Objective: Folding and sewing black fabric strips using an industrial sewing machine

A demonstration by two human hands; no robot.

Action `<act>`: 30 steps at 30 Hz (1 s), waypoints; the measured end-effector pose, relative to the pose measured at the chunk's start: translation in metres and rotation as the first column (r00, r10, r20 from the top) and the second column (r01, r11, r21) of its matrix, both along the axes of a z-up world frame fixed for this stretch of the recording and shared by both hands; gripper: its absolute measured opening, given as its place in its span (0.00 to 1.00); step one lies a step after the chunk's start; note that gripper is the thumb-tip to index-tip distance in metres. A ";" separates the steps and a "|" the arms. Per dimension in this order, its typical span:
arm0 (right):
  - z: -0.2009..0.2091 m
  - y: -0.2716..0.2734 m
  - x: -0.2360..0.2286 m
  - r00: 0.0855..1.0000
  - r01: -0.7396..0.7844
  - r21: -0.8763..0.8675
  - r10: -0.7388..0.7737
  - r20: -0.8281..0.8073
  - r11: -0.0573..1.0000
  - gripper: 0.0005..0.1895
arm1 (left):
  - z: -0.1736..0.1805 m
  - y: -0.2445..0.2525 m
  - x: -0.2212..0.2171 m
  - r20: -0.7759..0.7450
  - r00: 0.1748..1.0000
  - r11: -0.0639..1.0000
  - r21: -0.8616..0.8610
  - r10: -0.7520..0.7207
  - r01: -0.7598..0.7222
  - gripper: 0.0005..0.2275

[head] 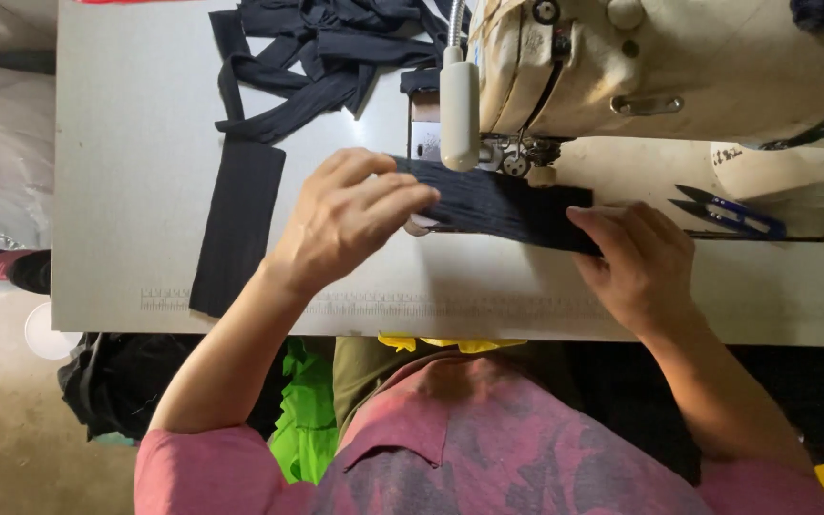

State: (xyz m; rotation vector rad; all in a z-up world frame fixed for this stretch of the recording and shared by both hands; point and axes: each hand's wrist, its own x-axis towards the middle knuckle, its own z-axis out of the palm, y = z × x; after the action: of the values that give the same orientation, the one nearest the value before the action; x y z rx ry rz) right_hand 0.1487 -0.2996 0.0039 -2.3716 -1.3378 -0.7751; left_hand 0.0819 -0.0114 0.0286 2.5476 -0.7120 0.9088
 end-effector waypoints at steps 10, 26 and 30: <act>-0.027 -0.013 -0.005 0.896 -0.093 -0.109 0.035 -0.442 0.990 0.08 | -0.072 -0.011 -0.036 -0.362 0.927 0.987 -0.082 0.096 -0.134 0.03; -0.027 -0.005 0.005 0.801 0.182 -0.104 -0.209 -0.561 0.978 0.07 | -0.058 -0.022 -0.027 -0.615 0.682 0.832 -0.076 0.396 -0.550 0.08; -0.031 -0.006 0.004 0.794 0.218 -0.139 -0.259 -0.551 0.966 0.10 | -0.061 -0.024 -0.025 -0.553 0.688 0.834 0.023 0.470 -0.552 0.08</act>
State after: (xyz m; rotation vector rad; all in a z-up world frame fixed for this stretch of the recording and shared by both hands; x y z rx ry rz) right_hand 0.1524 -0.3056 -0.0272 -2.5620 -0.8322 -0.0411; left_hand 0.0570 -0.0357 -0.0321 2.7036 0.2568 0.3024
